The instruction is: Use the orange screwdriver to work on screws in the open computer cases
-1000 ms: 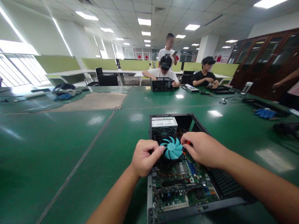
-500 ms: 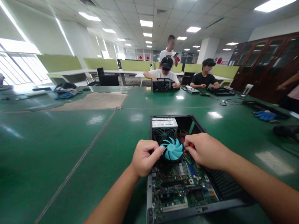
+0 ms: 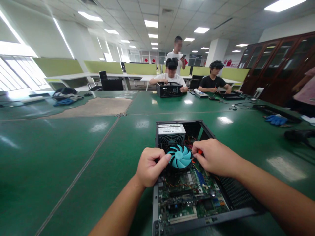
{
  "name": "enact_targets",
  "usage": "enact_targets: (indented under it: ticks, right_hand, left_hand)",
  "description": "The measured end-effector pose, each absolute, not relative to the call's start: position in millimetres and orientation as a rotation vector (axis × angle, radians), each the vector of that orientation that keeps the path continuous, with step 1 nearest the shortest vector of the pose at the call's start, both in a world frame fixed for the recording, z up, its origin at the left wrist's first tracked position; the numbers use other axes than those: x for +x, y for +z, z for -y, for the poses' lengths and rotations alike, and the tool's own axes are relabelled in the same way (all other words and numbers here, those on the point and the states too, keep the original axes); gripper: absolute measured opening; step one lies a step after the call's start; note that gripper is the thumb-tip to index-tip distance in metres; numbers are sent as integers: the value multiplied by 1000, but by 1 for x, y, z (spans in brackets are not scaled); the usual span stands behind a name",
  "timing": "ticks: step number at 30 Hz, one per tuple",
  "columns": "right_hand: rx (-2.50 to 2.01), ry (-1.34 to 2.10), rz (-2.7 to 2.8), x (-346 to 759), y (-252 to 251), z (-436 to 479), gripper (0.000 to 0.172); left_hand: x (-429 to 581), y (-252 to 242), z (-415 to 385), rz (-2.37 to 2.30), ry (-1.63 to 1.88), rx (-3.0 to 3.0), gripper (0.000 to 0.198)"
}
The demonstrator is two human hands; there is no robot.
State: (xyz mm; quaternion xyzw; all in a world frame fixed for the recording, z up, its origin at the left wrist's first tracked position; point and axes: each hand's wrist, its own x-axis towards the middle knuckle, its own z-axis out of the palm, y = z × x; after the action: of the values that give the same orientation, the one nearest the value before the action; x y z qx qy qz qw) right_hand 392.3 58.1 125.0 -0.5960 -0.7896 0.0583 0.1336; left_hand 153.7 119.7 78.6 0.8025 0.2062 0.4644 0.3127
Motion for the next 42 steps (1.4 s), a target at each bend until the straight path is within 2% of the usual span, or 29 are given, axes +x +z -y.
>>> enact_targets:
  ticks: [8,11,15,17,20,25,28,33,42]
  right_hand:
    - [-1719,211,2322,394,122,-62,10]
    - [-1760,245,2343,395,118,-65,23]
    - [-1795,285,2367,398,114,-68,21]
    - [-1733,342,2362,401,117,-68,8]
    - [-1619,391,2363,403,130,-62,17]
    - [-1348,505,2375,384,160,-51,18]
    - [-1195,396,2534,364,159,-55,18]
    - [-1207,130,2689,347,134,-71,7]
    - [-1206,81,2713,347,124,-73,9]
  left_hand:
    - [154,81,-119,-543,1226,2127,48]
    - [154,81,-118,-539,1221,2129,48]
    - [154,79,-119,-550,1226,2136,49]
    - [154,78,-119,-552,1232,2137,49]
    - [154,77,-119,-549,1234,2135,49]
    - [154,77,-119,-548,1235,2140,51]
    - [153,76,-119,-538,1238,2143,55]
    - [153,75,-120,-530,1234,2152,55]
    - [154,77,-118,-537,1229,2155,52]
